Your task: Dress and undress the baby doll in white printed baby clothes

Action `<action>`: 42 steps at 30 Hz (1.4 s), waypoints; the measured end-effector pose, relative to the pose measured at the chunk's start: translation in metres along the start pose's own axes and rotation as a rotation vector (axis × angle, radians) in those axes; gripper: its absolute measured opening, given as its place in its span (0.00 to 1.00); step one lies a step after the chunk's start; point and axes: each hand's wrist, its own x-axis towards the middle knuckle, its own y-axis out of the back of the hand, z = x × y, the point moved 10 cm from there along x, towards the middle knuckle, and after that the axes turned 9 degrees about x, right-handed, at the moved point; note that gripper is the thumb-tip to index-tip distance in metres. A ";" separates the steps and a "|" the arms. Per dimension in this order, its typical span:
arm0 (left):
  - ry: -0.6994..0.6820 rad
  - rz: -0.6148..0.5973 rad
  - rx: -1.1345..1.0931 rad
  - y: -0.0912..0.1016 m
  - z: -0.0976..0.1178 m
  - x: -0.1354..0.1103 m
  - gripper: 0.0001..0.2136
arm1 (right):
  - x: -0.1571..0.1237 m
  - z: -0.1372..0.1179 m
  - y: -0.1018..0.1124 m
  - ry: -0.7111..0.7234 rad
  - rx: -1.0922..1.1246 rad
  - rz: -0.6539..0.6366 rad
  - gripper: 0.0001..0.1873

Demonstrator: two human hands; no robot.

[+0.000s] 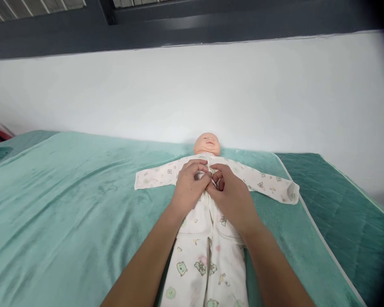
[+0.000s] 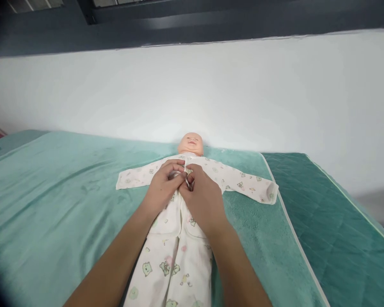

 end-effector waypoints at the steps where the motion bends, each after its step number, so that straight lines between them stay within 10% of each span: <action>1: -0.014 0.013 -0.004 0.001 0.000 -0.001 0.06 | 0.000 -0.001 0.000 0.007 -0.004 -0.010 0.18; 15: -0.200 0.140 0.077 0.024 0.008 -0.032 0.11 | -0.039 -0.025 0.004 -0.001 -0.487 -0.043 0.03; 25: -0.253 -0.094 0.205 0.010 0.017 -0.042 0.07 | -0.048 -0.014 0.002 -0.055 -0.517 -0.056 0.07; 42: -0.004 -0.331 -0.098 0.001 0.003 -0.042 0.07 | -0.039 0.007 -0.002 -0.159 0.663 -0.088 0.11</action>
